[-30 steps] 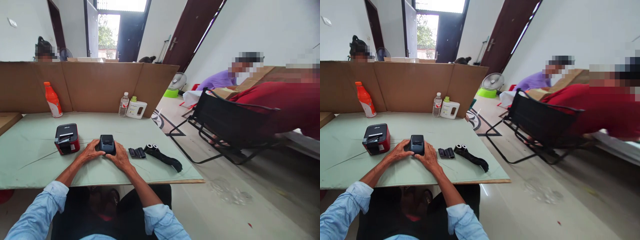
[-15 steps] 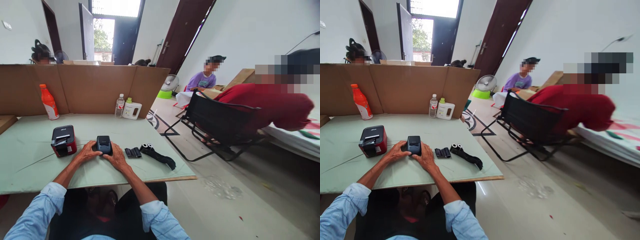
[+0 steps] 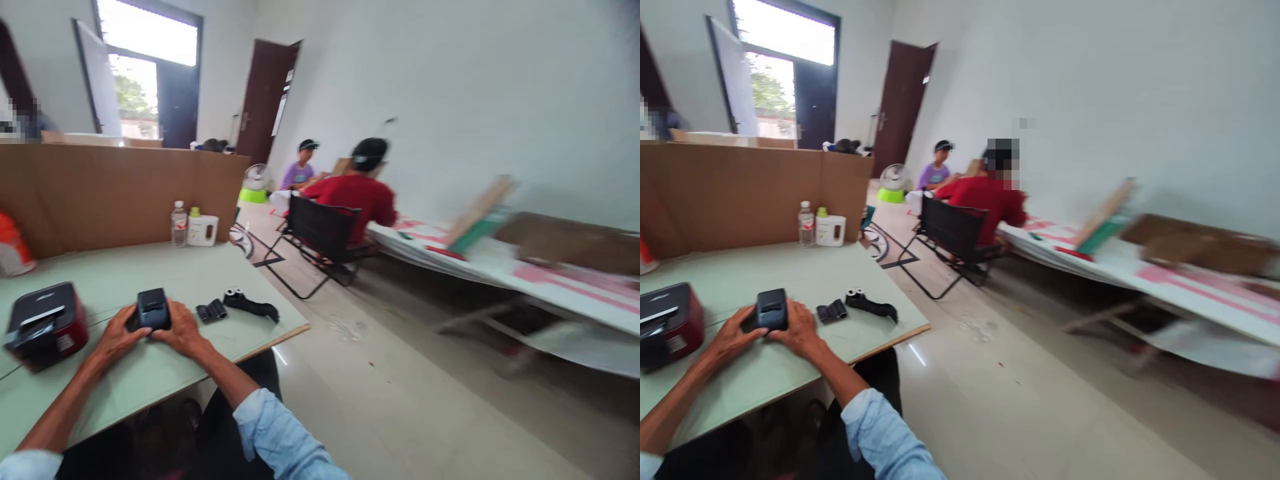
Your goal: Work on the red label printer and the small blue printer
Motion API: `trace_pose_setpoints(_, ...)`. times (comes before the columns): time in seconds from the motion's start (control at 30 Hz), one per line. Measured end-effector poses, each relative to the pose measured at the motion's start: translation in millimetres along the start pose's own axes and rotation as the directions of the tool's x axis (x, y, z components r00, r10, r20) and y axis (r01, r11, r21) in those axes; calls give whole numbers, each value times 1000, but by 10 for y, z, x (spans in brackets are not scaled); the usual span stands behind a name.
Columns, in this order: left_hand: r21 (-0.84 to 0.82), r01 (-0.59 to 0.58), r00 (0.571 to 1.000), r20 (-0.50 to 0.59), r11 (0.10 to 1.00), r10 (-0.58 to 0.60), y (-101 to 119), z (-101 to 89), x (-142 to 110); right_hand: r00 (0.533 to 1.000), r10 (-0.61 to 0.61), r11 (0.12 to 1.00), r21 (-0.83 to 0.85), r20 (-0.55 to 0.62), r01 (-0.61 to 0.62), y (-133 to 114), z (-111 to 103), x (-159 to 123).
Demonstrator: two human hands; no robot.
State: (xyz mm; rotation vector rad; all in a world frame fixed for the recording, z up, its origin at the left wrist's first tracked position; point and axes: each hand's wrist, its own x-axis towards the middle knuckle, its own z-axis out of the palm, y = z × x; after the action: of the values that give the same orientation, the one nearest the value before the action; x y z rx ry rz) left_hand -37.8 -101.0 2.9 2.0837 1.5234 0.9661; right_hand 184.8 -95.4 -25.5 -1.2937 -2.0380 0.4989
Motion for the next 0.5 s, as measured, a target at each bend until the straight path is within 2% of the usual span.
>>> trace_pose_setpoints(0.1,58,-14,1000,-13,998,15,-70,-17,107,997,-13,999,-39,74,16,-47,-109,160)
trace_pose_setpoints(0.2,122,4,997,-78,993,6,-65,10,169,997,-20,997,-79,72,25,-62,-174,250)
trace_pose_setpoints(0.33,139,33,989,-146,990,-13,27,51,165,999,-12,995,-99,51,17,-59,-148,255)
trace_pose_setpoints(0.43,149,89,987,-144,985,-67,80,15,202,999,-24,996,-81,41,27,-51,-133,248)
trace_pose_setpoints(0.5,159,143,987,-102,977,-128,100,-27,244,999,-31,996,-84,34,34,-59,-150,245)
